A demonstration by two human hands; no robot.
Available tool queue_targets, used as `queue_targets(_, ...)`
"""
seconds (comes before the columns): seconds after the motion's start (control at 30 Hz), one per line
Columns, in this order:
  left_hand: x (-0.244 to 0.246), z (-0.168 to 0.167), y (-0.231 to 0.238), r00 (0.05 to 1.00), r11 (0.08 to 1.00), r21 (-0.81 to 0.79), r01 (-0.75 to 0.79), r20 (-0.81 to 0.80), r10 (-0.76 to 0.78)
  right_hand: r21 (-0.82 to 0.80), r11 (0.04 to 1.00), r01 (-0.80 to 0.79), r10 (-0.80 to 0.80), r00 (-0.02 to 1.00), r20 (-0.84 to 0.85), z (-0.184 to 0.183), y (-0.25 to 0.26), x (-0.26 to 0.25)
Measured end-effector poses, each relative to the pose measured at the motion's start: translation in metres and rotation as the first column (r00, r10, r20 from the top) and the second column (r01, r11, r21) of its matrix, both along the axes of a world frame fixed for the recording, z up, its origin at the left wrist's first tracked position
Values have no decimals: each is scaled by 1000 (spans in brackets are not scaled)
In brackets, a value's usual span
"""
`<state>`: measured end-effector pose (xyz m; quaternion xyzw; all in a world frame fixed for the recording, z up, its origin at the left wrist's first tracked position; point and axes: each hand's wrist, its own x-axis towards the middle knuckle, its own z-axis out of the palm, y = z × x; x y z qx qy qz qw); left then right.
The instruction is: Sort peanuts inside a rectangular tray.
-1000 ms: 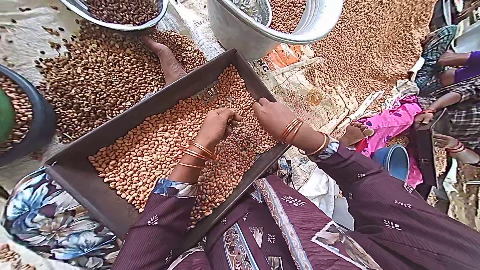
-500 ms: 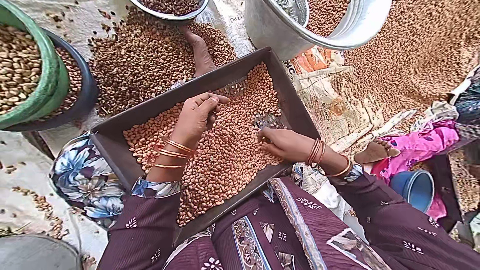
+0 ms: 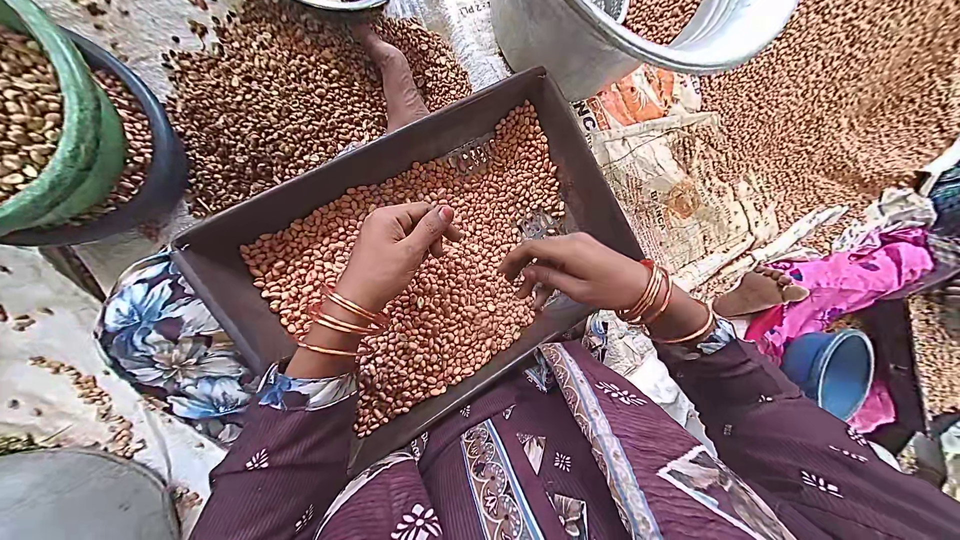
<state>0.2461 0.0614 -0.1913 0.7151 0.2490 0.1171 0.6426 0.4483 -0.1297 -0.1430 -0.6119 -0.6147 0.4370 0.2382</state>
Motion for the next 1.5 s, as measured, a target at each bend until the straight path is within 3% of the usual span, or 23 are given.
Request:
queue_targets(0.03,-1,0,-1,1000,1000,15,0,-1,0,71,996,59,-68,990,126,4,3,6)
queue_targets(0.13,-1,2,-3,1000,998,55,2,-4,-2,196,973,122,-210,819,533,7,7,31)
queue_targets(0.27,1,-1,-7,999,996,82,21,-27,-19,69,993,94,-116,737,666,3,5,45)
queue_targets(0.37,2,-4,-11,998,992,113,48,-33,-45,-62,995,79,-15,724,689,-4,5,43)
queue_targets(0.53,1,-3,-16,990,974,193,119,-92,-103,-94,978,186,-57,672,738,1,0,48)
queue_targets(0.67,5,-6,-20,984,957,240,163,-112,-139,-434,870,234,180,668,722,4,-6,39)
queue_targets(0.73,8,-6,-23,982,945,274,178,-105,-154,-481,856,192,238,679,694,-3,-12,34)
queue_targets(0.83,11,-3,-28,977,925,316,212,-98,-190,-367,926,85,203,709,675,-4,-18,31)
queue_targets(0.9,12,-3,-30,975,920,323,222,-101,-200,-161,987,7,93,796,599,-8,-19,28)
queue_targets(1.0,10,-4,-27,977,926,315,209,-103,-185,24,994,-104,83,894,440,-22,-16,16)
queue_targets(1.13,4,-6,-20,985,940,297,168,-95,-146,79,981,-178,116,860,496,-43,-15,-1)
queue_targets(1.33,-1,-9,-12,993,949,298,104,-81,-83,88,979,-184,84,759,646,-44,-14,-16)
queue_targets(1.5,-9,-6,-4,999,951,308,24,-52,-9,-36,985,-172,145,682,717,-29,-11,-24)
